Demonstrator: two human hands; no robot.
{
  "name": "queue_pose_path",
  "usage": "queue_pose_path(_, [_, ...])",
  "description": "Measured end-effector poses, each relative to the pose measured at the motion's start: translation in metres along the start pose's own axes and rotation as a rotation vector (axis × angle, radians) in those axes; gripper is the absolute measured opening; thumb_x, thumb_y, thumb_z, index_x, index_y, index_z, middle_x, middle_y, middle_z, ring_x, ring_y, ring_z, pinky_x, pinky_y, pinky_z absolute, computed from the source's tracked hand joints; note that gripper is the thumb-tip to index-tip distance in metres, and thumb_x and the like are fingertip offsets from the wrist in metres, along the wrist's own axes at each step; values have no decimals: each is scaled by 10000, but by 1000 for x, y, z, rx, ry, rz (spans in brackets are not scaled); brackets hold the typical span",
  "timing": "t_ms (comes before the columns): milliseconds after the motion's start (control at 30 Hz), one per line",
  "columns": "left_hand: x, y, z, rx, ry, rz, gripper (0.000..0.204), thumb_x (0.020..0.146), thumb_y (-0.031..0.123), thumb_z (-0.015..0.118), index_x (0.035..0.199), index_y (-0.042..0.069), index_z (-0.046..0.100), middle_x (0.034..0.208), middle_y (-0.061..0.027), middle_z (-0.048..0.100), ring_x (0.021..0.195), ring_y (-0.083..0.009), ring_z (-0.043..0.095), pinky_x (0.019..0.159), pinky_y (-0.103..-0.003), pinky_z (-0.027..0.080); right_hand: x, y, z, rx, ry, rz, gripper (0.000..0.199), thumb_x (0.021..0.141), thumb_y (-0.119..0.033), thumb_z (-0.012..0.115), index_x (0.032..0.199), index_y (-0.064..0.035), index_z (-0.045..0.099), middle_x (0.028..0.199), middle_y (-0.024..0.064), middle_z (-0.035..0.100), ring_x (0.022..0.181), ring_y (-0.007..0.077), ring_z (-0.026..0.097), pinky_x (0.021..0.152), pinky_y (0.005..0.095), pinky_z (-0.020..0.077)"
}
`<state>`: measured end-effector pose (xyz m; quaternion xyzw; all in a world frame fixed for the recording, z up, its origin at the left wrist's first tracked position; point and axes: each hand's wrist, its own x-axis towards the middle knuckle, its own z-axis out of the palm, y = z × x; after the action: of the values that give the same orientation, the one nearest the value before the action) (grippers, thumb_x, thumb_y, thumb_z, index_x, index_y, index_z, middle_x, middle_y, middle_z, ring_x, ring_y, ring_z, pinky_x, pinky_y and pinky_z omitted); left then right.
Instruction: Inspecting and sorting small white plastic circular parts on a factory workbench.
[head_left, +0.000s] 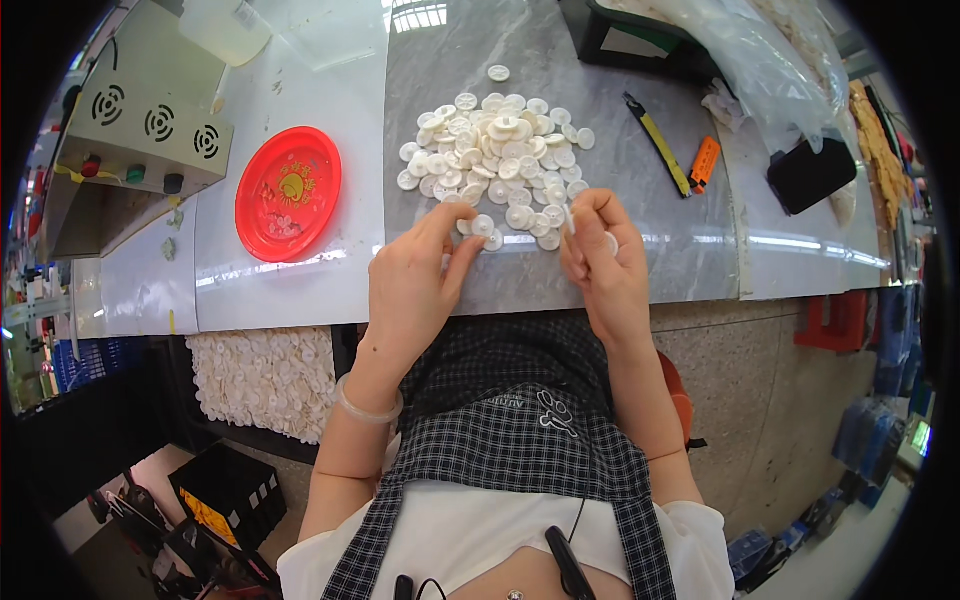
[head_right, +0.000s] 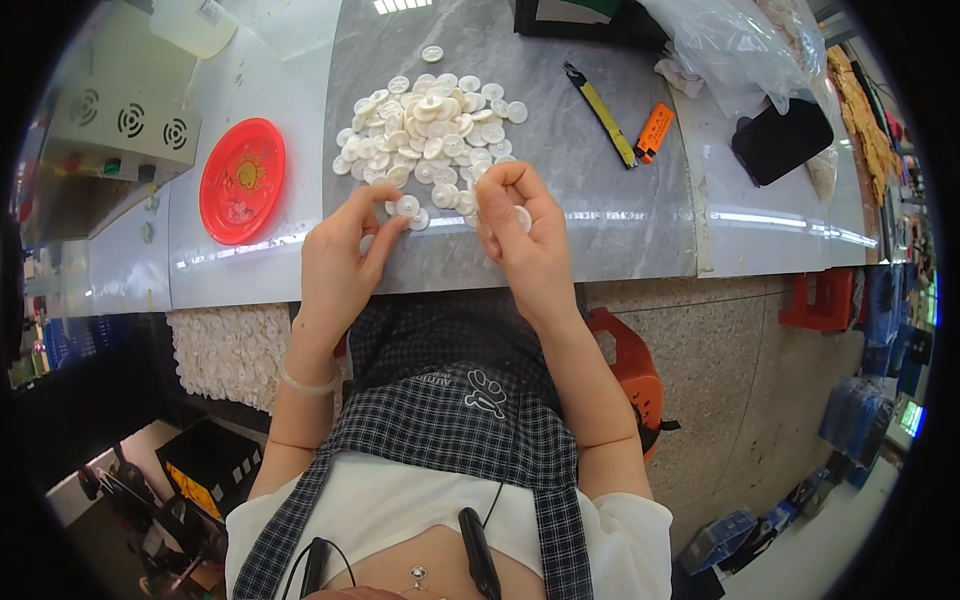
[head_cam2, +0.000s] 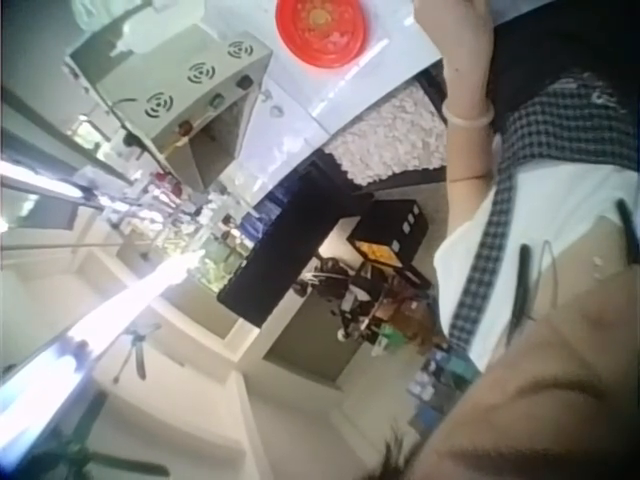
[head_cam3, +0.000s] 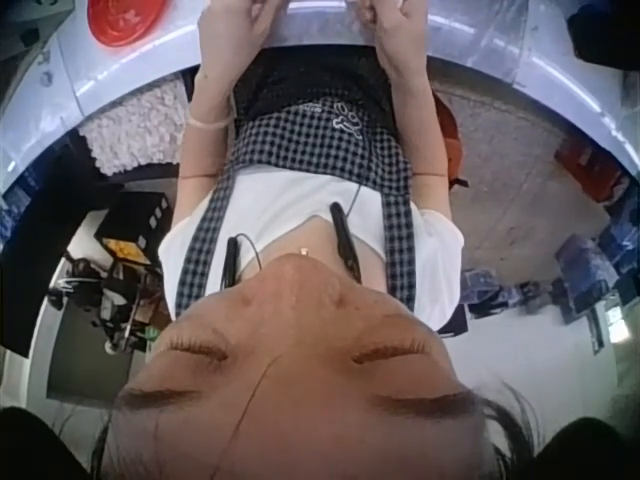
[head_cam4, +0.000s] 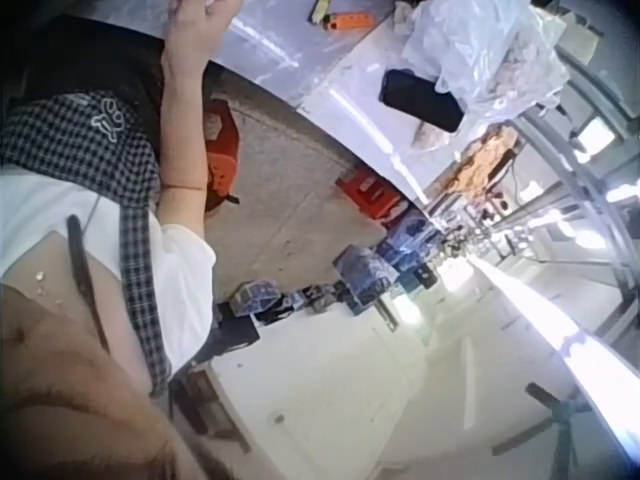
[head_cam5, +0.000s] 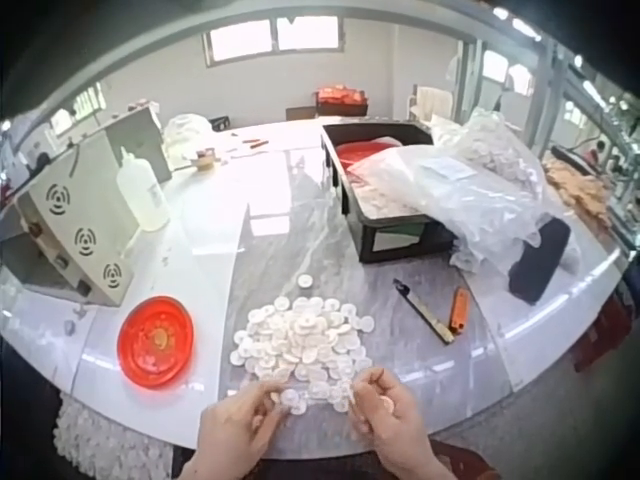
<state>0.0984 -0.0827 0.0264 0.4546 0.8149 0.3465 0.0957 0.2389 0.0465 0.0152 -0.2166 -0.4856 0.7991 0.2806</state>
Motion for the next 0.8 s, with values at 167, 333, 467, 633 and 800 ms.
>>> queue_pose_path(167, [-1, 0, 5, -62, 91, 4, 128, 866, 136, 660, 973, 84, 612, 798, -85, 665, 655, -231, 654, 555, -323, 481, 6, -4, -5, 505, -139, 214, 224, 1034, -290, 420, 957, -85, 467, 720, -58, 363, 574, 13, 318, 454, 154, 251])
queue_pose_path(333, [2, 3, 5, -90, 37, 42, 89, 868, 133, 658, 906, 62, 621, 816, -71, 667, 684, -225, 671, 568, -308, 486, 6, -1, -8, 897, -322, 322, 242, 1044, -292, 375, 969, -83, 470, 730, -51, 377, 579, 12, 319, 446, 152, 261])
queue_pose_path(467, [3, 4, 4, -56, -12, 23, 104, 862, 150, 669, 895, 60, 627, 822, -71, 667, 685, -224, 672, 566, -306, 484, 4, -2, -6, 966, -363, 367, 241, 1045, -295, 368, 978, -86, 467, 733, -48, 384, 582, 15, 329, 446, 150, 264])
queue_pose_path(633, [0, 7, 4, -66, -62, 14, 111, 857, 165, 676, 886, 68, 630, 810, -53, 666, 672, -210, 666, 559, -307, 481, 4, -2, -7, 964, -361, 389, 239, 1046, -296, 366, 967, -91, 461, 725, -45, 384, 578, 15, 333, 445, 146, 267])
queue_pose_path(800, [0, 3, 9, -73, 13, 91, 100, 854, 157, 675, 886, 73, 631, 784, -49, 661, 646, -209, 655, 546, -312, 474, 3, -1, -7, 812, -354, 310, 280, 1045, -331, 359, 919, -99, 450, 719, -40, 391, 556, 16, 323, 441, 144, 271])
